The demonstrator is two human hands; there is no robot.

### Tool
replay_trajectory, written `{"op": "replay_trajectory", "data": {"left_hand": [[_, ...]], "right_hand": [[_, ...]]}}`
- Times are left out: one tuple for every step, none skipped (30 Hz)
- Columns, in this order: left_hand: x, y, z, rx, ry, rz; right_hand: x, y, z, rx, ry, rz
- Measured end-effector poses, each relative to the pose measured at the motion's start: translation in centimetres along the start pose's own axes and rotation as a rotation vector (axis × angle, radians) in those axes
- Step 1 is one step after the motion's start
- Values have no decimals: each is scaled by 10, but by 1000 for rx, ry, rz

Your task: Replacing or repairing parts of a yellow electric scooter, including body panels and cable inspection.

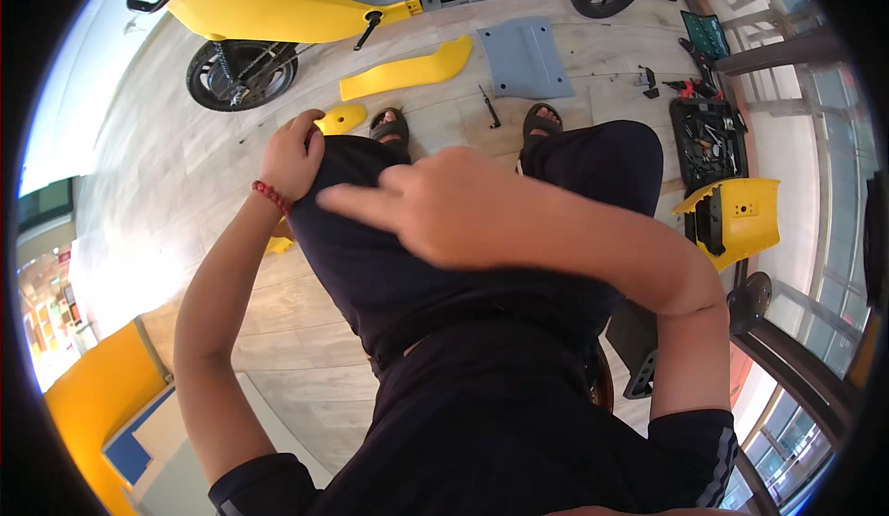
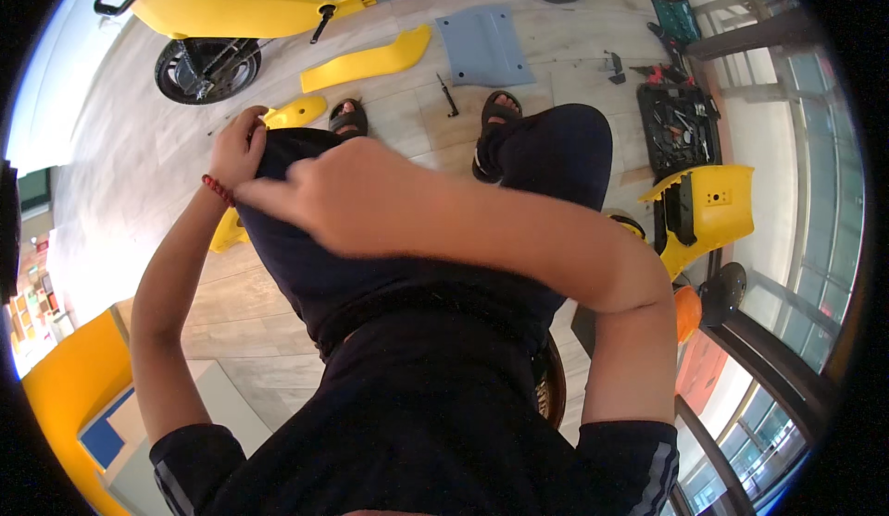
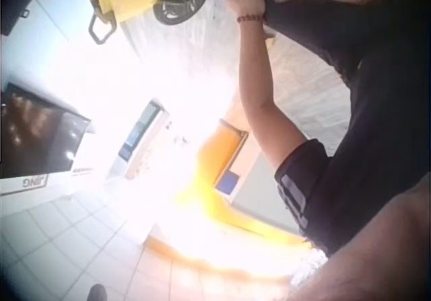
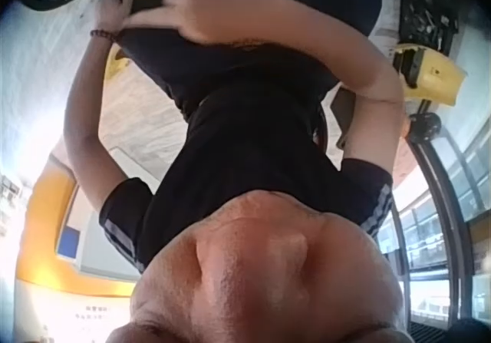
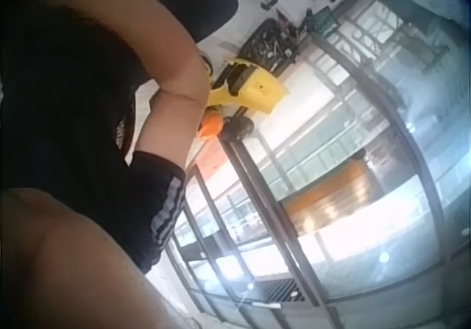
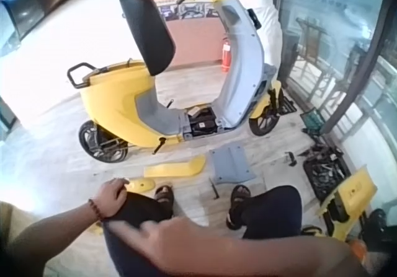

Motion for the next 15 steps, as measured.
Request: {"op": "replay_trajectory", "data": {"left_hand": [[2, -1, 1, 5, 23, -8], [2, -2, 1, 13, 40, -24], [3, -3, 1, 25, 37, -42], [2, -4, 1, 18, 29, -36], [1, -4, 1, 5, 50, -42], [-1, -4, 1, 0, 71, -54], [-2, -5, 1, 33, 62, -57], [-4, -5, 1, 23, 58, -53], [-6, -5, 0, 31, 60, -56], [-8, -6, 0, 46, 48, -68], [-10, -6, -1, 58, 26, -82], [-11, -5, 0, 58, 30, -88], [-13, -6, -1, 56, -1, -95], [-16, -6, -2, 52, -39, -103], [-17, -6, -3, 47, -49, -111]], "right_hand": [[-1, 15, 25, 81, -15, -128], [0, 31, 49, 182, 60, -353], [2, 48, 72, 311, 173, -681], [3, 59, 91, 312, 213, -702], [5, 69, 108, 339, 284, -804], [8, 76, 118, 321, 262, -773], [11, 80, 126, 340, 285, -753], [13, 83, 132, 361, 321, -789], [14, 84, 135, 348, 302, -744], [16, 84, 136, 262, 302, -816], [17, 83, 135, 180, 304, -888], [17, 81, 134, 158, 310, -899], [15, 80, 133, 89, 287, -894], [13, 78, 133, 28, 262, -872], [13, 76, 132, 21, 263, -889]]}}
Point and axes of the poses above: each hand's wrist, its own x-axis away from the middle knuckle, its own y-axis out of the palm, z = x × y, the point moved 1 cm from there along -x, towards the middle knuckle, and after that the axes turned 1 degree about -z, right-handed, at the moved point
